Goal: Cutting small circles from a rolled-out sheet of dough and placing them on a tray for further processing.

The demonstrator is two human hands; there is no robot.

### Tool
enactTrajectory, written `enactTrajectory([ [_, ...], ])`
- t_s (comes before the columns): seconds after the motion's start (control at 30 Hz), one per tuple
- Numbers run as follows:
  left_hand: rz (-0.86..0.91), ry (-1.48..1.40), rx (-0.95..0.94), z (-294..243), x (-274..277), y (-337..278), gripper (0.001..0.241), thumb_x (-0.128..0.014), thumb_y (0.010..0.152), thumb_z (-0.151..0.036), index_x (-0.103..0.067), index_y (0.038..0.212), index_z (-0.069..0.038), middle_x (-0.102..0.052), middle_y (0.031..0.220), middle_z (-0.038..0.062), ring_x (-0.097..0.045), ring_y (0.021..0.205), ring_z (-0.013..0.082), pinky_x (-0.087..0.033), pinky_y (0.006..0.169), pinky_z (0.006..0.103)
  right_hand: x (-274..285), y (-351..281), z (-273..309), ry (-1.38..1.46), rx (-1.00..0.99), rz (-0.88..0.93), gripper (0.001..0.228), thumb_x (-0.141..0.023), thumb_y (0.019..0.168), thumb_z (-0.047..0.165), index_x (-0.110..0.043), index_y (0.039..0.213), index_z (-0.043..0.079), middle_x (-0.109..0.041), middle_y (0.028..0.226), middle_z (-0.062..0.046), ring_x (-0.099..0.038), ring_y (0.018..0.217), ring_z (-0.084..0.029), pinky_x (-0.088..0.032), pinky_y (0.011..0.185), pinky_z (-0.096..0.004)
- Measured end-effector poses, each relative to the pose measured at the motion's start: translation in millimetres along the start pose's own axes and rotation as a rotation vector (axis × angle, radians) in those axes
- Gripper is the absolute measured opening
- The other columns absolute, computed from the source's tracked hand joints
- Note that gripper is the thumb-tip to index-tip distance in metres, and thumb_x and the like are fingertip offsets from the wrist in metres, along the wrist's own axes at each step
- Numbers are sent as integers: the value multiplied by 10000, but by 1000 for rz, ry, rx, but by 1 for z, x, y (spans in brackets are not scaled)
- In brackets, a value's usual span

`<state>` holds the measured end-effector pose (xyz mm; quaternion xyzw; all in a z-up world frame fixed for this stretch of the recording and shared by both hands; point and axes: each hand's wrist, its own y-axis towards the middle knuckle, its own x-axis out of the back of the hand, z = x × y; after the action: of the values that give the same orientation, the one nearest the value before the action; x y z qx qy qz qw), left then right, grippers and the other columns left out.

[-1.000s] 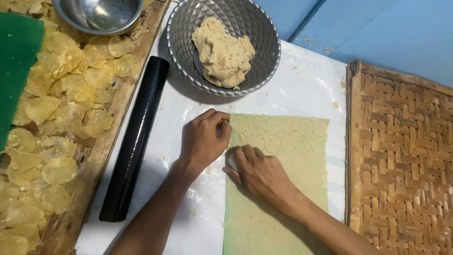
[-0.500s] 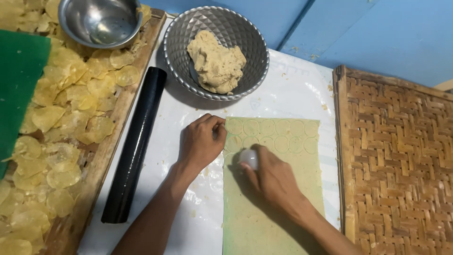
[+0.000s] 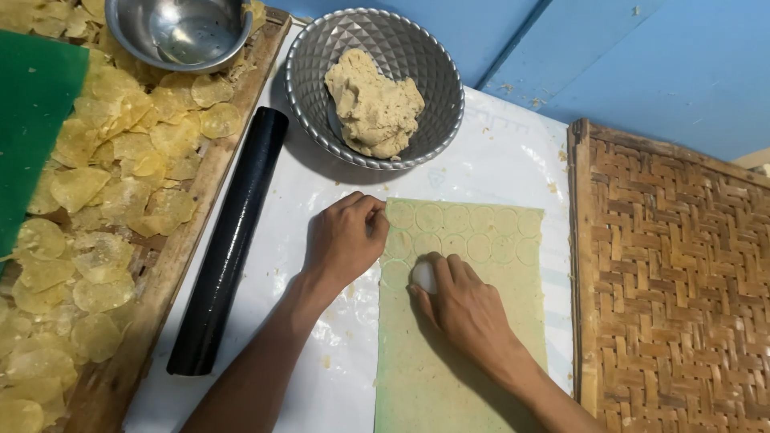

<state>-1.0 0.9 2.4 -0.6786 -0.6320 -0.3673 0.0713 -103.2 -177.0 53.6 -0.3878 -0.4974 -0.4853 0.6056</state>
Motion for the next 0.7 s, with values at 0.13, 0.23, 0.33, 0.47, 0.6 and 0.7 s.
enactTrajectory([
  [0.13,-2,16,-11,3,-3,0,54,-693,805,-58,-744,821,-56,-714,732,18,-591,495,170,-487,469,325,-4,8,7,-132,11,-25,459,-550,993,427,-575,1124,-12,-615,801,-140,-620,509,-250,-487,379,-354],
  [0.23,-28,20,-26,1,-4,0,59,-698,800,-40,-750,828,-48,-718,735,21,-593,495,169,-486,474,315,6,13,19,-56,-109,74,436,-389,1057,404,-576,1023,12,-595,683,-114,-549,407,-223,-446,312,-319],
  [0.33,4,29,-13,3,-4,1,66,-694,812,-47,-750,847,-47,-697,722,15,-573,480,152,-466,453,308,-1,13,-1,-82,41,77,391,-465,1048,374,-550,1106,-4,-588,815,-130,-610,536,-224,-510,380,-310],
  [0.47,8,19,-6,1,-3,0,90,-693,815,-49,-756,878,-44,-695,728,11,-580,496,152,-471,465,308,-6,12,-3,-123,108,32,420,-508,1033,409,-569,1062,-5,-585,807,-132,-578,476,-208,-459,334,-310],
  [0.6,29,-36,29,0,1,-1,146,-606,856,-142,-743,853,-93,-662,691,94,-724,715,321,-570,604,430,-11,11,-8,-205,-32,286,482,-331,1035,456,-505,1281,80,-626,965,-149,-715,886,-356,-611,644,-507],
  [0.7,47,-28,47,3,-1,-1,149,-605,849,-156,-743,862,-101,-658,694,80,-720,721,313,-568,616,425,-18,12,-9,-188,-74,239,464,-352,1042,450,-525,1277,89,-635,925,-135,-725,859,-332,-609,661,-466],
])
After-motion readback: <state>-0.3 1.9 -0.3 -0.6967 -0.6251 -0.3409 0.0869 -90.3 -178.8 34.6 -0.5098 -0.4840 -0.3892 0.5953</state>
